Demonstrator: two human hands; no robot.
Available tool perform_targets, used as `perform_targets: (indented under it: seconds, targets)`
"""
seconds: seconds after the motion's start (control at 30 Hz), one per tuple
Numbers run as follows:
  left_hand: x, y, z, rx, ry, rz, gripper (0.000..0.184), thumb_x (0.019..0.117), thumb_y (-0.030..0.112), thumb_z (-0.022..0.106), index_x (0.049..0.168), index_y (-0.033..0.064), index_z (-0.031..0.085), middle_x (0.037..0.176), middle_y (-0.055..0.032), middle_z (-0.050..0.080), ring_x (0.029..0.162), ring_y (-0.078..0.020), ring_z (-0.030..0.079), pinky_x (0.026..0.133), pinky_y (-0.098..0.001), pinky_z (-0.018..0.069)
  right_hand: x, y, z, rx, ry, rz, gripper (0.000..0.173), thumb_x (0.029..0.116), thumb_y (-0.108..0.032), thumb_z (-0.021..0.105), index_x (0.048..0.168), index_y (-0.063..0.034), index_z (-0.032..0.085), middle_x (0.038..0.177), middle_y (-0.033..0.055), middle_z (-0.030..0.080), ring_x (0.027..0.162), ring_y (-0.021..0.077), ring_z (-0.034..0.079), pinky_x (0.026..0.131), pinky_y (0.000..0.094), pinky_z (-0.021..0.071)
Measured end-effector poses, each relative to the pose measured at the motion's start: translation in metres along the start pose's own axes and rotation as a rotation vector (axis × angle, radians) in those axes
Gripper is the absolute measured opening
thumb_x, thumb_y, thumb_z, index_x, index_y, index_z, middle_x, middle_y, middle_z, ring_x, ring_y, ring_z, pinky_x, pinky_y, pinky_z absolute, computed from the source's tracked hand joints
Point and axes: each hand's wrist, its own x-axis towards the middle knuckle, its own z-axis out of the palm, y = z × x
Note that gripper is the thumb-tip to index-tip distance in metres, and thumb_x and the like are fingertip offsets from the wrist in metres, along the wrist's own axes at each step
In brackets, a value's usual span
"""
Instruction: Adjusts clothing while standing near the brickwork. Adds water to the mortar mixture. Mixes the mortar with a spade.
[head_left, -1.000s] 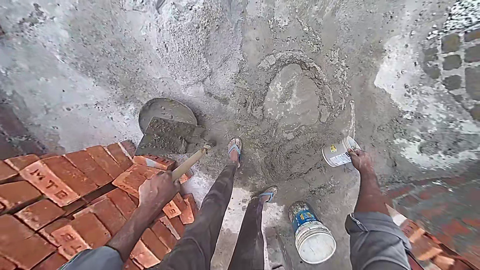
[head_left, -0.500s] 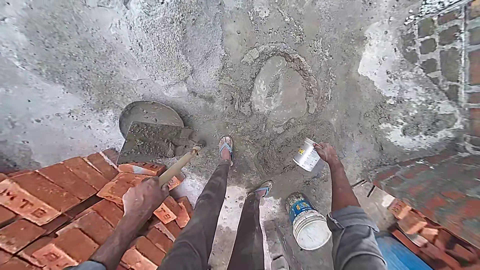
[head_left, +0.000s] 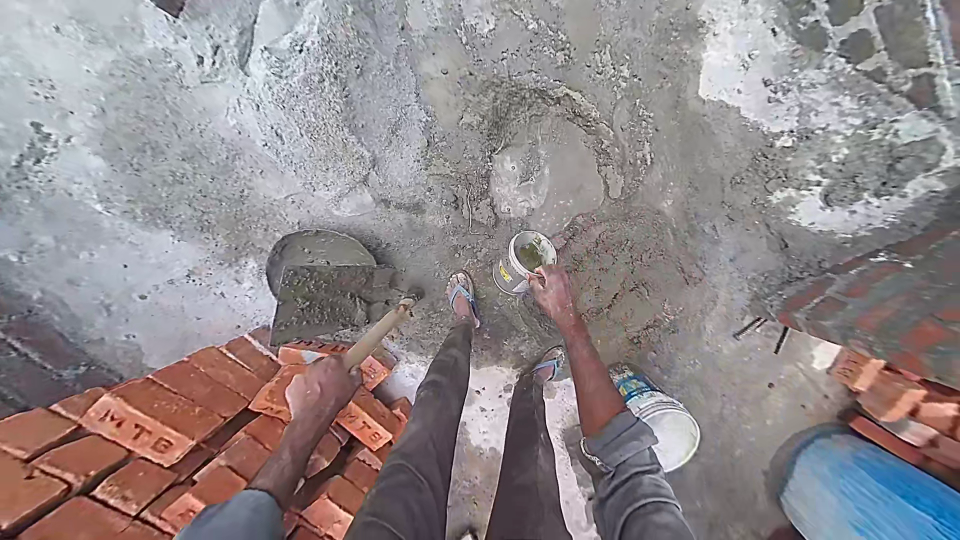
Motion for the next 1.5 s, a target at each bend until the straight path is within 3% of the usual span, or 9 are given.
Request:
perform_targets:
  seconds: [0.23, 0.3, 0.4, 0.6, 0.83, 0.97, 1.1, 1.23, 1.5]
  targets:
    - [0.009, -0.018, 0.026, 0.037, 0.121, 0.053, 0.047, 0.0957, 0.042, 0.067, 0.116, -0.0007, 0.069, 0.118, -0.0354, 0.065, 0.114, -0.0542, 0.062, 0.087, -0.0742, 0.0471, -0.271, 0.188, 0.038, 0.18, 0.616, 0.702, 0.036, 0.1011, -0.031, 0.063, 0.114, 0.0006, 0.074, 0.109, 0.0198, 0.072, 0.102, 0.0309, 0.07, 0.095, 0.0467, 0.0547]
    - [0.005, -0.031, 0.036, 0.102, 0.115, 0.075, 0.053, 0.0963, 0.046, 0.065, 0.117, -0.0025, 0.069, 0.122, -0.0378, 0.063, 0.119, -0.0557, 0.059, 0.092, -0.0759, 0.0439, -0.364, 0.241, 0.041, 0.127, 0.614, 1.005, 0.038, 0.1024, -0.035, 0.06, 0.117, -0.0028, 0.074, 0.114, 0.0186, 0.072, 0.108, 0.0309, 0.068, 0.098, 0.0483, 0.0523]
    - [0.007, -0.026, 0.048, 0.097, 0.142, 0.07, 0.054, 0.0966, 0.049, 0.065, 0.119, -0.0005, 0.069, 0.122, -0.0377, 0.062, 0.12, -0.056, 0.058, 0.093, -0.0757, 0.0439, -0.433, 0.33, 0.048, 0.082, 0.599, 1.257, 0.042, 0.1042, -0.04, 0.054, 0.122, -0.0069, 0.072, 0.125, 0.0188, 0.069, 0.121, 0.0345, 0.064, 0.104, 0.0538, 0.048]
    - [-0.008, -0.012, 0.065, 0.034, 0.108, -0.02, 0.052, 0.0978, 0.049, 0.064, 0.123, 0.0029, 0.068, 0.125, -0.0333, 0.064, 0.121, -0.0516, 0.059, 0.095, -0.0729, 0.0451, -0.459, 0.421, 0.054, 0.115, 0.286, 1.179, 0.036, 0.1038, -0.03, 0.056, 0.125, -0.004, 0.07, 0.13, 0.0264, 0.065, 0.126, 0.043, 0.06, 0.106, 0.0622, 0.044]
    - [-0.026, 0.008, 0.068, -0.184, 0.026, -0.117, 0.054, 0.0984, 0.045, 0.063, 0.126, -0.0005, 0.065, 0.126, -0.0341, 0.063, 0.121, -0.0516, 0.06, 0.094, -0.0719, 0.0466, -0.296, 0.284, 0.006, 0.162, 0.078, 0.633, 0.03, 0.1007, -0.022, 0.061, 0.122, -0.004, 0.071, 0.126, 0.0185, 0.069, 0.122, 0.0319, 0.064, 0.108, 0.0526, 0.0476]
    - [0.001, -0.013, 0.068, -0.305, -0.11, -0.074, 0.056, 0.0999, 0.045, 0.062, 0.133, -0.0005, 0.061, 0.127, -0.0367, 0.061, 0.121, -0.0546, 0.058, 0.094, -0.0742, 0.0449, -0.173, 0.15, -0.014, 0.162, -0.113, 0.395, 0.032, 0.1015, -0.02, 0.059, 0.127, -0.0045, 0.069, 0.128, 0.0153, 0.069, 0.12, 0.0251, 0.066, 0.106, 0.0435, 0.0513]
    - [0.036, -0.057, 0.094, -0.434, -0.33, 0.067, 0.053, 0.097, 0.029, 0.072, 0.134, -0.0072, 0.058, 0.127, -0.0391, 0.059, 0.123, -0.0557, 0.055, 0.101, -0.0731, 0.041, -0.083, 0.034, -0.016, 0.079, -0.287, 0.206, 0.032, 0.1019, -0.019, 0.058, 0.128, -0.0032, 0.068, 0.129, 0.0176, 0.067, 0.119, 0.0257, 0.065, 0.106, 0.0413, 0.0501]
    - [0.04, -0.087, 0.112, -0.582, -0.363, 0.11, 0.048, 0.0927, 0.015, 0.077, 0.132, -0.0049, 0.058, 0.119, -0.0383, 0.062, 0.112, -0.0552, 0.06, 0.092, -0.0724, 0.0458, -0.023, -0.057, -0.016, -0.049, -0.423, 0.035, 0.033, 0.1021, -0.019, 0.057, 0.129, -0.0035, 0.068, 0.129, 0.0166, 0.068, 0.119, 0.0253, 0.065, 0.106, 0.0425, 0.05]
    - [-0.056, -0.041, 0.048, -0.872, -0.261, 0.066, 0.064, 0.0877, 0.012, 0.08, 0.145, 0.0034, 0.053, 0.124, -0.0364, 0.062, 0.116, -0.0562, 0.059, 0.095, -0.0742, 0.0429, 0.036, -0.133, -0.015, 0.018, -0.61, -0.064, 0.03, 0.1038, -0.016, 0.056, 0.127, -0.0002, 0.067, 0.12, 0.0173, 0.07, 0.106, 0.0222, 0.07, 0.095, 0.0396, 0.0563]
